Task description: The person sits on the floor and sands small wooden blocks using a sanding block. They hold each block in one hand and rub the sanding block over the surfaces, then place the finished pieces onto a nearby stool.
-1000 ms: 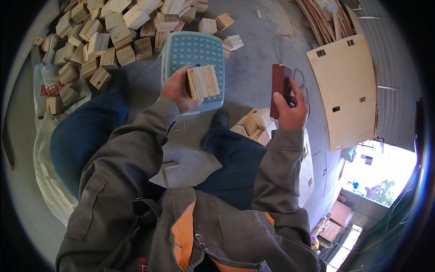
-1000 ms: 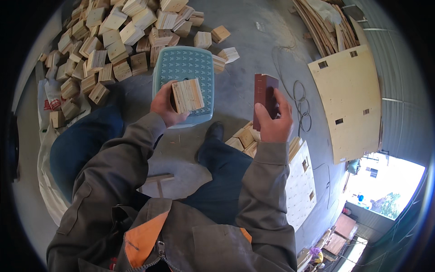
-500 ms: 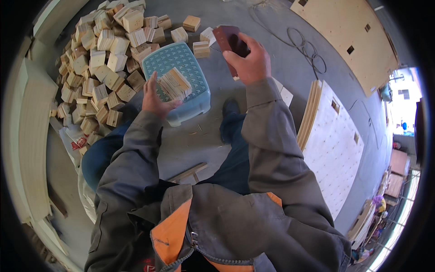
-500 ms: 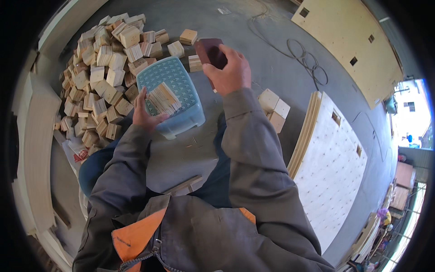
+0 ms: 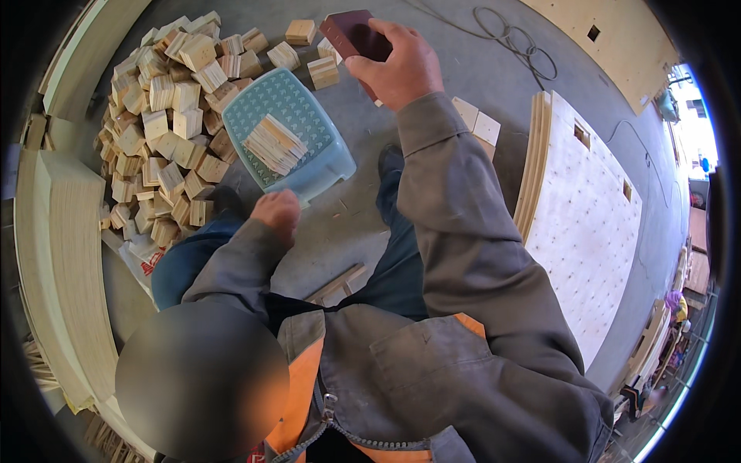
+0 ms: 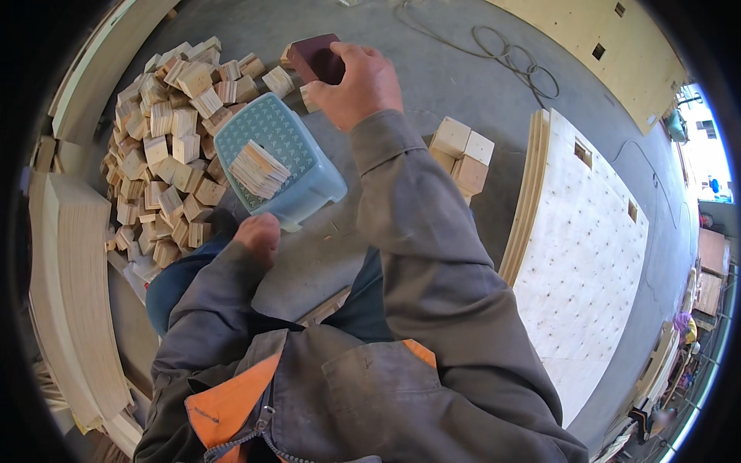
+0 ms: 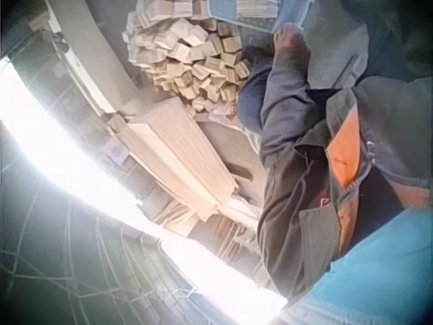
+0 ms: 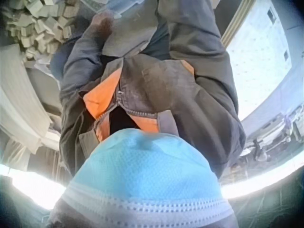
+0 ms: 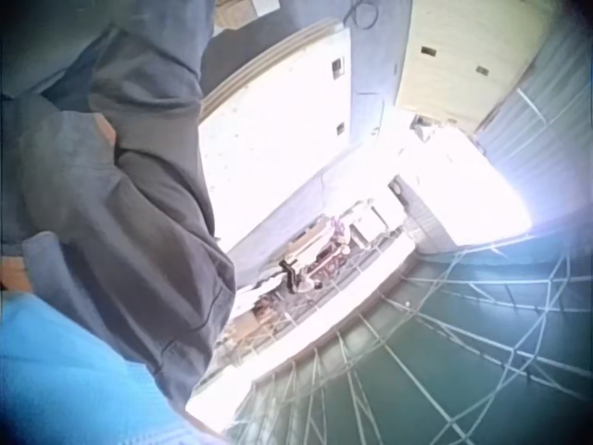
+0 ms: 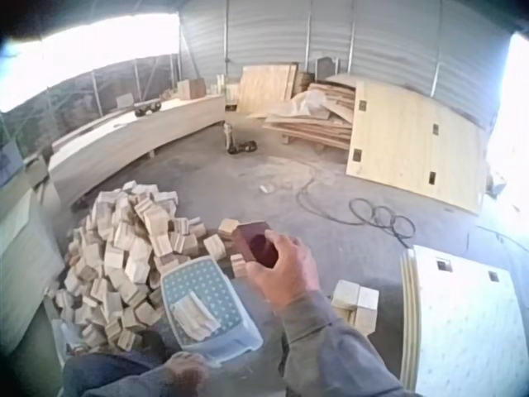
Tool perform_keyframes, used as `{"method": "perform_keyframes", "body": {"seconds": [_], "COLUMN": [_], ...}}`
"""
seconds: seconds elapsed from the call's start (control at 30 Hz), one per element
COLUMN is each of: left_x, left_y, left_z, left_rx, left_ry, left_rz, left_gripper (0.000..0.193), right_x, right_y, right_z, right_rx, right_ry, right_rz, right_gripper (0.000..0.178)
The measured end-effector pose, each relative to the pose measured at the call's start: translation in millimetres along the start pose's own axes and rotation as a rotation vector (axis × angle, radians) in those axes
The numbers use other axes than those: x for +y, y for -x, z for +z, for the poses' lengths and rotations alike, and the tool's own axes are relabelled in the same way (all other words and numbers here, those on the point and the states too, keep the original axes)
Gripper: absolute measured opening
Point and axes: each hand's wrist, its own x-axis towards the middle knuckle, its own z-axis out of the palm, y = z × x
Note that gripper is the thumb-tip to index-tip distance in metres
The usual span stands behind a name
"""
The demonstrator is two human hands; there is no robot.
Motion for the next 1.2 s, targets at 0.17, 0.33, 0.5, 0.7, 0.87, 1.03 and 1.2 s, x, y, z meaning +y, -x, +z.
{"method": "perform_keyframes", "body": {"seconds": [0.17, 0.33, 0.5, 0.7, 0.87, 1.03, 1.2], "left_x": [23, 24, -5, -45, -42, -41, -37], "left_y": [2, -22, -50, -60, -70, -67, -65], "left_z": [-3, -57, -76, -56, -57, -46, -22], "left_rx": [-0.051, 0.299, 0.481, 0.35, 0.259, 0.546, 0.606], "left_ry": [0.022, 0.178, 0.066, 0.152, 0.252, 0.019, -0.097], "left_rz": [0.015, -0.128, -0.425, -0.57, -0.632, -0.378, -0.256], "left_gripper": [0.06, 0.082, 0.105, 0.112, 0.109, 0.093, 0.091], "right_x": [0, 0, 1, -5, -11, -15, -12], "right_y": [2, -1, 3, 2, 2, 3, 5], "right_z": [-6, -2, 7, 12, 13, 13, 7], "right_rx": [-0.025, -0.035, -0.069, -0.129, -0.207, -0.214, -0.208], "right_ry": [0.008, 0.079, 0.07, 0.071, 0.013, -0.015, 0.013], "right_rz": [0.038, -0.037, -0.034, -0.018, 0.059, 0.076, 0.047], "right_gripper": [0.068, 0.07, 0.071, 0.072, 0.074, 0.073, 0.072]}}
